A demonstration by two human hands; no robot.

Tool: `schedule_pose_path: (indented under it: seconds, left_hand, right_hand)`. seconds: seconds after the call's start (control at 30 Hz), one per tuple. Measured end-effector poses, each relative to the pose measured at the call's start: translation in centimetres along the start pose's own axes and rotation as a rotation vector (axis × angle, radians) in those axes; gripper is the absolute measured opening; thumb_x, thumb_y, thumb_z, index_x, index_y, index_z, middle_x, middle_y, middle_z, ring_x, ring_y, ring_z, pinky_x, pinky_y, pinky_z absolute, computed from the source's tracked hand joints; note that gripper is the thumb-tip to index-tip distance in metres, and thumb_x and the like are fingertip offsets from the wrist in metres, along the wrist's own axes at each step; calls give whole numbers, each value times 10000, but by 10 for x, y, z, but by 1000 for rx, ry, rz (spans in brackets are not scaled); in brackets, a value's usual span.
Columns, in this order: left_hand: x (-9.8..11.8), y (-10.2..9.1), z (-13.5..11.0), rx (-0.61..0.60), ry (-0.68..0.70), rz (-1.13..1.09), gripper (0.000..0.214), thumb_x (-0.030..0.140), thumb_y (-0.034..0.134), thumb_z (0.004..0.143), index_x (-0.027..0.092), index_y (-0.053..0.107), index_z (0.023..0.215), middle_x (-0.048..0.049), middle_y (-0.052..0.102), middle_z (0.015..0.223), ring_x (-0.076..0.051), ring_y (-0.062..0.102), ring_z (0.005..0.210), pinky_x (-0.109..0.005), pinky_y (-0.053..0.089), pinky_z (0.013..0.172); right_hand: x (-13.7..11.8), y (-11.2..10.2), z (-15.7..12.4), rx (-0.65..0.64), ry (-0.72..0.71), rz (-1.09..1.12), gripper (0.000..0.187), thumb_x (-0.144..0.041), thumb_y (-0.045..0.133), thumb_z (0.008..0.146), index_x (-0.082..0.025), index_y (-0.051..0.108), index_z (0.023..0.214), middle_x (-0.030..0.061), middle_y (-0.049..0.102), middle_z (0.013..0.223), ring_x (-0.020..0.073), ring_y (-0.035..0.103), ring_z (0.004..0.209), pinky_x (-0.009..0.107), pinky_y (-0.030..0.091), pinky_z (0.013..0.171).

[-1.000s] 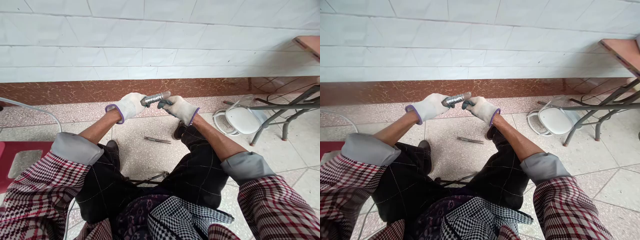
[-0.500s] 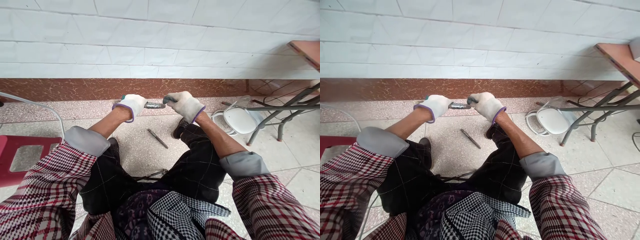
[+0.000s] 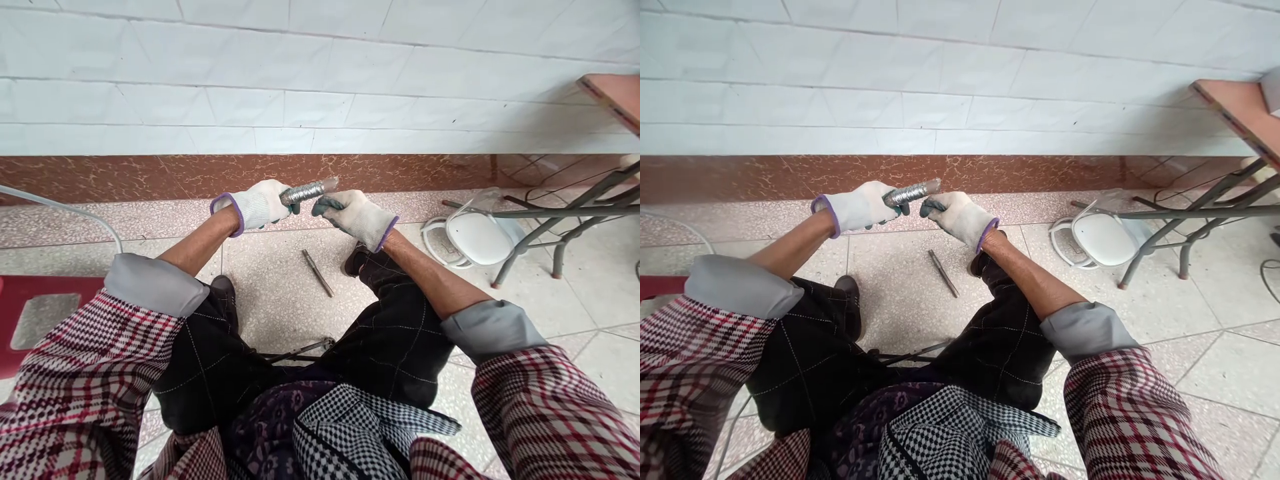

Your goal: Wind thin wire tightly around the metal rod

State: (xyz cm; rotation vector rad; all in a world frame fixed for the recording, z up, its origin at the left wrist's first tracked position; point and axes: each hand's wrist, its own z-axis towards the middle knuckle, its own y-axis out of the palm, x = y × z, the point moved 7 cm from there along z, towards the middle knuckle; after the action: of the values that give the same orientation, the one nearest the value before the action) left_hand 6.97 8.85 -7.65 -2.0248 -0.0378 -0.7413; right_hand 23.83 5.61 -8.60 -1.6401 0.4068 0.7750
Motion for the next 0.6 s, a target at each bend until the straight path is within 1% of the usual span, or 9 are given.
schedule_pose_path:
  seconds: [0.07,0.13,0.17,0.23,0.3,0.4,0.53,0.6]
  left_hand:
    - [-3,-5,6,66,-1,127,374,266,625,852,244,793,1185,-50,734,867,-177,634,703,-289,456,636]
    - [-7,-10,11,123,-41,309,366,271,582,893,246,792,1192,-80,744,907,-222,661,781,-327,467,689]
    - [-9,-12,12,137,-66,390,373,267,557,912,243,787,1205,-97,746,926,-242,670,812,-345,469,709]
    - [-12,-12,14,116,-94,490,389,243,518,933,236,775,1225,-120,746,946,-264,678,839,-368,468,725]
    - [-12,-7,14,66,-79,513,384,224,513,930,231,771,1213,-122,743,930,-258,674,805,-371,463,713]
    - [-11,1,15,4,-49,500,351,224,547,904,228,780,1166,-108,732,860,-240,655,734,-361,449,677]
    - [-1,7,11,-12,26,457,326,263,598,878,222,800,1131,-90,717,783,-229,651,747,-332,441,663]
    - [4,4,6,2,42,358,343,275,634,850,224,809,1141,-71,725,783,-213,654,762,-315,453,684]
  right_hand:
    - [-7,3,-3,-12,-34,-95,191,-262,609,951,-186,784,945,39,732,867,158,597,734,291,438,677]
    - [-16,1,-8,-29,-36,-185,182,-270,621,961,-198,788,951,44,749,888,175,628,763,301,451,698]
    - [-20,-2,-11,-30,-32,-219,185,-279,624,969,-204,793,966,43,750,885,180,637,767,305,453,699]
    - [-27,-12,-15,-1,-20,-260,207,-295,617,988,-208,803,1014,40,748,872,189,648,769,313,454,698]
    - [-31,-25,-16,46,-11,-275,238,-284,596,999,-205,812,1060,37,742,865,191,652,775,319,455,705]
    - [-28,-38,-11,83,-24,-248,259,-229,575,983,-198,821,1055,36,751,898,188,666,805,319,461,733]
    - [-14,-42,2,99,-42,-132,229,-215,589,935,-179,814,954,40,757,903,180,663,820,305,473,746]
    - [-6,-41,5,114,-4,-27,219,-237,596,924,-164,803,928,40,726,827,160,622,742,290,466,679]
